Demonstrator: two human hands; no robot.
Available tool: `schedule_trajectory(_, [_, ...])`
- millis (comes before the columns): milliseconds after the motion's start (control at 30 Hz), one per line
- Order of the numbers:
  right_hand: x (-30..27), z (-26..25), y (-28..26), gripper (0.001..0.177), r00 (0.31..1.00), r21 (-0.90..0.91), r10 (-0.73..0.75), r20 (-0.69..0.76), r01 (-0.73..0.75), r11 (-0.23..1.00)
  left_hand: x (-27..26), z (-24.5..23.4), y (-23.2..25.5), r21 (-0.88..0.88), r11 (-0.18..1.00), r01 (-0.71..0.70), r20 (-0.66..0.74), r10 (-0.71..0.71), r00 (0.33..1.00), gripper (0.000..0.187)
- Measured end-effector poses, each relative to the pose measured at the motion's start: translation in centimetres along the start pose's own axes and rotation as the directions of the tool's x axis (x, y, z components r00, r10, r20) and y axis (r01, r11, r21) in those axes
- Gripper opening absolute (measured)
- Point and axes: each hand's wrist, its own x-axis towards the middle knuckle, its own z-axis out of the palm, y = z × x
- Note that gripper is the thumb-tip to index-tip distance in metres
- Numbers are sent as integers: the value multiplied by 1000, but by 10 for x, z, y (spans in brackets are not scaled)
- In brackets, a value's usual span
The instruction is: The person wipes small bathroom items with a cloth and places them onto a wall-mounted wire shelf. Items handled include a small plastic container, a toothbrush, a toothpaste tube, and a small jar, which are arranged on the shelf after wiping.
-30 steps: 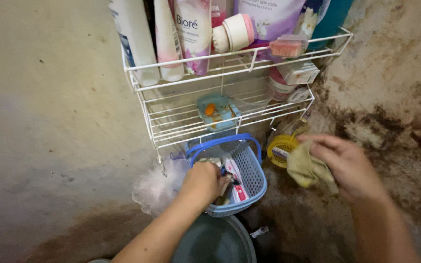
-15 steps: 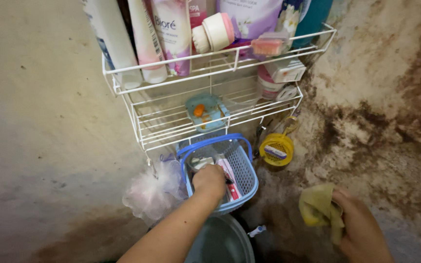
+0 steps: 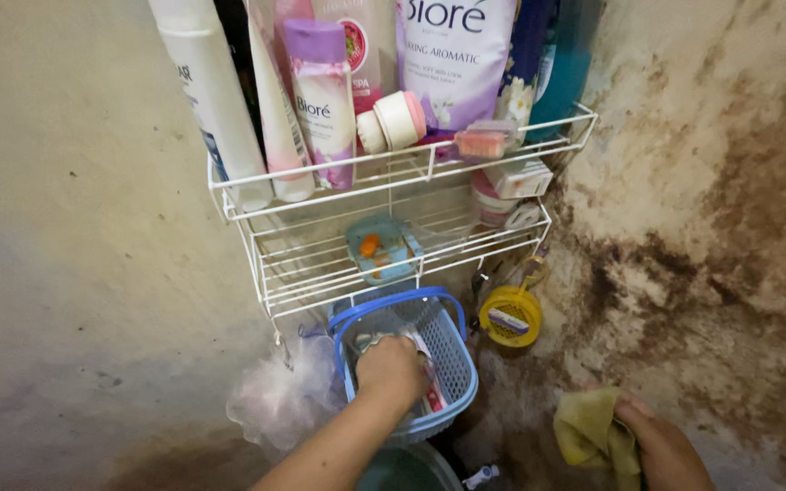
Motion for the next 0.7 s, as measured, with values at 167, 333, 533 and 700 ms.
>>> schedule_trajectory(167, [32,-38,54,39,993,5,-117,13,117,993,-37,-68,17,-132,988,-78,-88,67,994,35])
schedule_trajectory(333, [34,-47,69,35,898,-310,-398,190,439,843,-14,-115,24,-276,887,-370,-528,181,830,28])
schedule_trajectory(533, [26,-24,45,38,983,-350,-176,53,184,919,57,-130,41,-214,846,-489,-741,185,645,25])
schedule_trajectory(700, [3,-4,2,41,996,-151,-41,81,53,987,101,-129,52,-140,924,-356,-571,218,791,23])
